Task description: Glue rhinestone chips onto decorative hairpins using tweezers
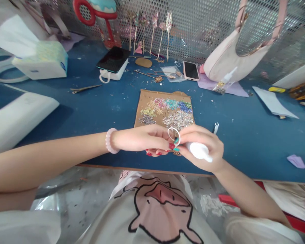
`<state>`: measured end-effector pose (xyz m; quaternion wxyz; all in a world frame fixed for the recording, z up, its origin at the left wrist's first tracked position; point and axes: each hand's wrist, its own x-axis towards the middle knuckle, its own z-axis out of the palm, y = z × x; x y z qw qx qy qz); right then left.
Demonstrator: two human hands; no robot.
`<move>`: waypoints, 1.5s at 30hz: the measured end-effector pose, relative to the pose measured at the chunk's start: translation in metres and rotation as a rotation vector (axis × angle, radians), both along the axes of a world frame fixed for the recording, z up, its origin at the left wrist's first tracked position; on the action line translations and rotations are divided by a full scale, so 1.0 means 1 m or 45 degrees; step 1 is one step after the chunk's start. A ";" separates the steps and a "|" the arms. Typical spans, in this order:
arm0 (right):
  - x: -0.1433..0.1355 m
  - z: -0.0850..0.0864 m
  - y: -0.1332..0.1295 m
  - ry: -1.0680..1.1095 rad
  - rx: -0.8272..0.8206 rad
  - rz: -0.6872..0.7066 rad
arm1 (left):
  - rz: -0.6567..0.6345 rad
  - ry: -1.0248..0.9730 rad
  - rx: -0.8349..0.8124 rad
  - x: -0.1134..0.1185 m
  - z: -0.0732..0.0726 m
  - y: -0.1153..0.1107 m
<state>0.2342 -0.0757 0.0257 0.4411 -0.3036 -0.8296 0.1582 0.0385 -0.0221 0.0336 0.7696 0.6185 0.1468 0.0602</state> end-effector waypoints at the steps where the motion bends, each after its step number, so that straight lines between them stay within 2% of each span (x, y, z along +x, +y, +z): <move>1: 0.000 0.000 0.000 -0.025 0.017 0.001 | 0.011 0.008 0.016 0.000 -0.001 0.000; 8: -0.001 -0.001 0.001 -0.084 0.071 0.010 | 0.030 0.061 0.099 0.000 -0.002 0.000; 25: 0.001 -0.003 0.000 -0.097 0.128 -0.043 | 0.073 0.070 0.120 0.000 -0.003 0.001; 32: 0.002 -0.005 0.001 -0.152 0.145 -0.037 | 0.110 0.100 0.206 0.001 -0.003 0.000; 40: 0.002 -0.004 0.001 -0.170 0.179 -0.083 | 0.157 0.172 0.101 0.002 0.001 0.000; 45: 0.001 -0.003 0.001 -0.159 0.199 -0.103 | 0.176 0.196 0.081 0.003 -0.001 0.001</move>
